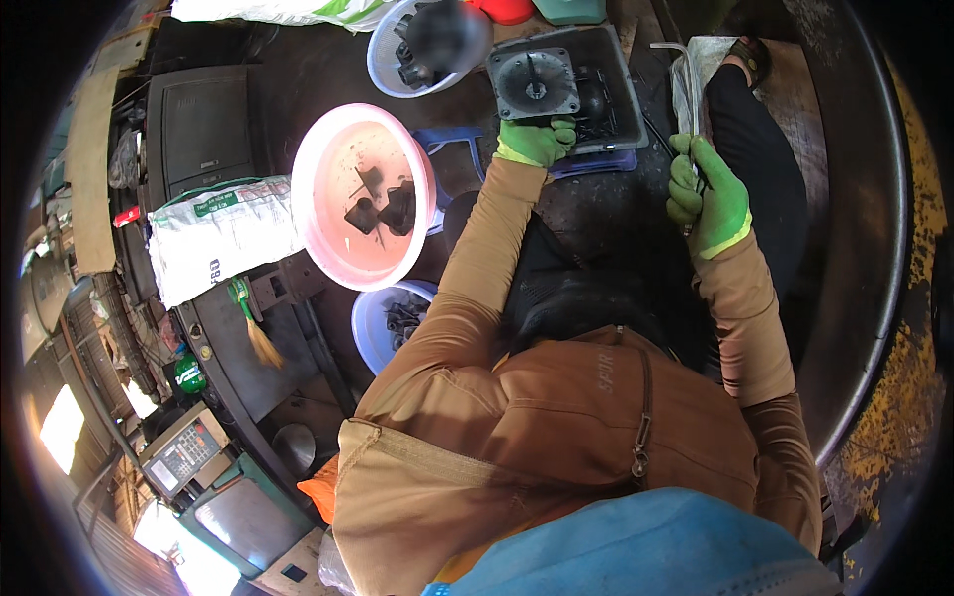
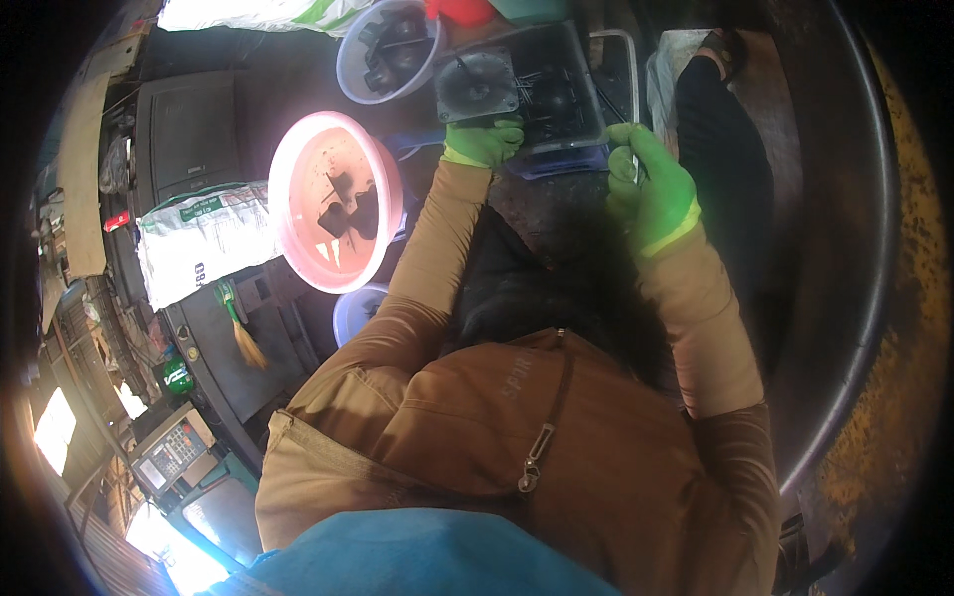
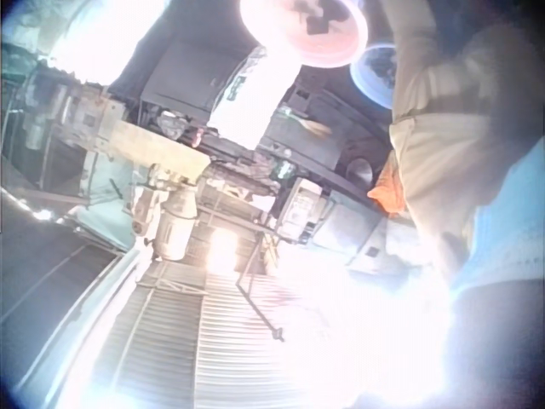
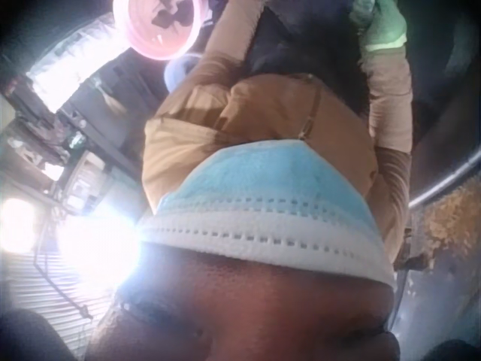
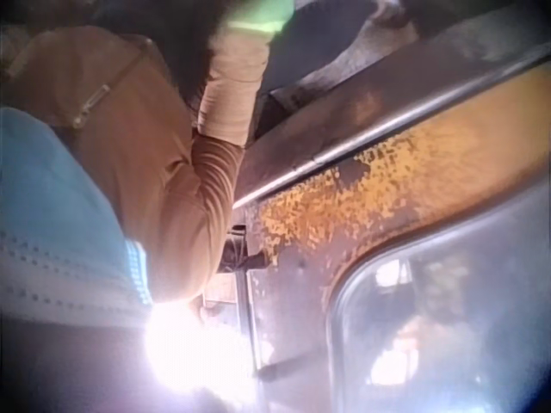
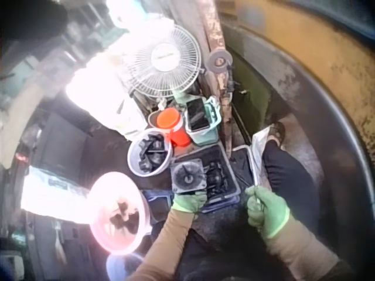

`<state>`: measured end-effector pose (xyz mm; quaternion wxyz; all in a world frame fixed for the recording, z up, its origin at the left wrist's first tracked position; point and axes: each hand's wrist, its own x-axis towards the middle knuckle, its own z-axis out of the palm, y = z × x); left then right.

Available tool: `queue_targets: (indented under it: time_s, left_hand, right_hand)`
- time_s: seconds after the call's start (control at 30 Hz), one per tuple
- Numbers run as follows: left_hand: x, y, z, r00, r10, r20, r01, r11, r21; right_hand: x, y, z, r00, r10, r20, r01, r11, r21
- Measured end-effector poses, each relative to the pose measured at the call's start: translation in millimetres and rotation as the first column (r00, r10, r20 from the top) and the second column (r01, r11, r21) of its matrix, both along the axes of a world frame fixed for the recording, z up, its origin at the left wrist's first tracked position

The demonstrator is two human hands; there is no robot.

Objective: The person uses a metal tool to scrape and clean the interior of small black plastic mold parts. They repeatedly pick up each part, scrape its inner surfaces, and place it into a blue basin. The person also briefly handles a larger black component and inspects it before returning to the smaller parts.

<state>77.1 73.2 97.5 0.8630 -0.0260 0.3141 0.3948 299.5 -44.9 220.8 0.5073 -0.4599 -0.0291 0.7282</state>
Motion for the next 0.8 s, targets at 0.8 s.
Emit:
queue_targets:
  time_s: [0.8]
  left_hand:
    - [-6,-16,23,0.999,0.043,-0.015,-0.042,0.998,0.055]
  right_hand:
    - [-1,5,-16,0.996,0.038,0.082,-0.040,0.999,0.024]
